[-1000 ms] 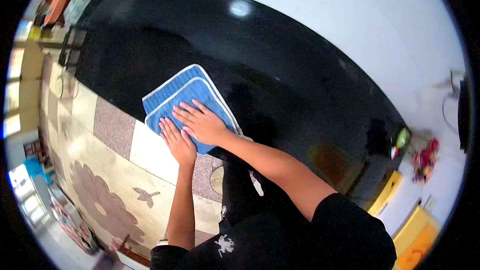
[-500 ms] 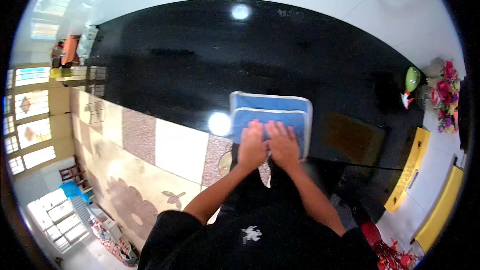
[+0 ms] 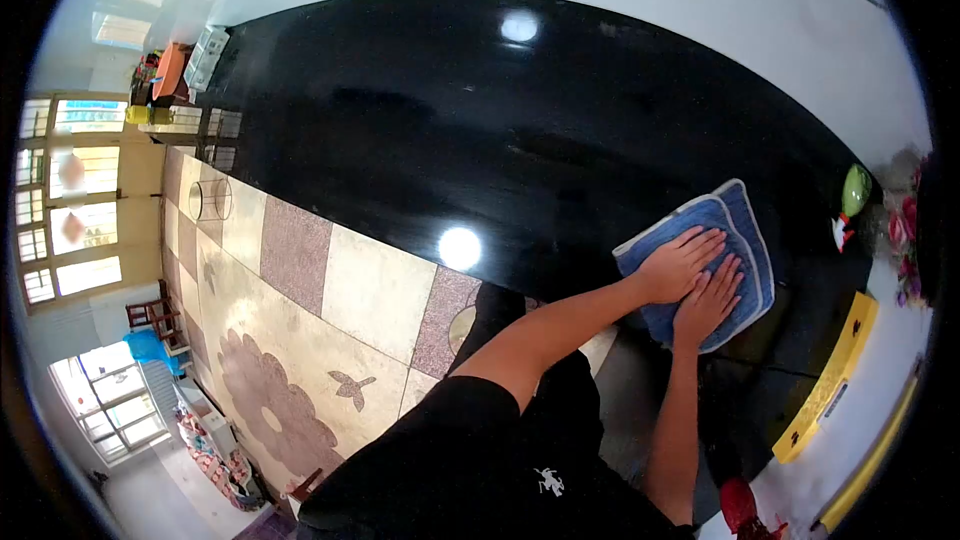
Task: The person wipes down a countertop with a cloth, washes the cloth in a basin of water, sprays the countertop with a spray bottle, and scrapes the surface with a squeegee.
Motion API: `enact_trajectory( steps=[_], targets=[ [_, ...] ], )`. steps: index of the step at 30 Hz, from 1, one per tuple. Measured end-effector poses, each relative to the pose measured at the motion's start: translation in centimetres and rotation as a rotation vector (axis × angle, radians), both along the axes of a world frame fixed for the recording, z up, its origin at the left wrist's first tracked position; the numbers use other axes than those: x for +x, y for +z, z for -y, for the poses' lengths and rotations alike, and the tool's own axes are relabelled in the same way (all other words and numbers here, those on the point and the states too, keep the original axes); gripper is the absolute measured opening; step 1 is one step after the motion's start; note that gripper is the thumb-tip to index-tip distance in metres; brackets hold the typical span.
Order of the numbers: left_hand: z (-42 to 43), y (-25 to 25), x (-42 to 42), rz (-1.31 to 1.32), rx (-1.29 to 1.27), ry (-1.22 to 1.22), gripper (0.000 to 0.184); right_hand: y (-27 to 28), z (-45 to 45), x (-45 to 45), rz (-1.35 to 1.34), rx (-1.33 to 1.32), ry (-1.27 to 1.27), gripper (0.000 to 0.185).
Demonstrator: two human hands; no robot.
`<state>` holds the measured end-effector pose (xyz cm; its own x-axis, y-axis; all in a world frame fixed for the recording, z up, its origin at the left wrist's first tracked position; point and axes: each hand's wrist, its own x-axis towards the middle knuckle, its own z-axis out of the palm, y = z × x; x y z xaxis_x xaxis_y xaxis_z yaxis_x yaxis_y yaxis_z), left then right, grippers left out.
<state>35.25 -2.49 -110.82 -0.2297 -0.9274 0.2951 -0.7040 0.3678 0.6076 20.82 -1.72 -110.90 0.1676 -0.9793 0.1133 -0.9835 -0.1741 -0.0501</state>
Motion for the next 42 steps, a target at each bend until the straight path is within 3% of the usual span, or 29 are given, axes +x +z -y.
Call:
enact_trajectory(
  steps=[5, 11, 18, 24, 28, 32, 36, 42],
  targets=[
    [3.1, -0.8, 8.5, 0.014, -0.024, 0.076, 0.060, -0.1, 4.1, 8.8, 0.029, -0.008, 0.070, 0.056],
    [1.6, -0.7, 26.8, 0.135, -0.069, 0.236, 0.059, 0.0, 4.4, 27.2, 0.014, 0.001, 0.239, 0.056],
    [-8.4, 0.0, 52.5, 0.194, -0.003, 0.582, 0.060, 0.5, -0.4, 54.1, -0.106, 0.037, 0.624, 0.060],
    [-19.7, -0.4, 67.5, 0.422, 0.093, 0.914, 0.059, -0.3, -8.1, 72.2, 0.259, 0.076, 0.954, 0.057],
    [-26.1, -1.7, 66.5, 0.480, 0.230, 1.237, 0.057, -0.6, -13.2, 75.1, 0.361, 0.146, 1.157, 0.057],
    [-29.6, -0.3, 59.0, 0.395, 0.319, 1.389, 0.060, 0.2, -16.3, 70.3, 0.292, 0.215, 1.343, 0.057],
    [-31.1, 0.8, 48.4, 0.381, 0.417, 1.354, 0.061, 1.5, -17.5, 59.8, 0.301, 0.333, 1.379, 0.057],
    [-28.4, 1.6, 35.3, 0.249, 0.515, 1.119, 0.062, 3.0, -14.9, 44.4, 0.303, 0.467, 1.209, 0.056]
  ],
)
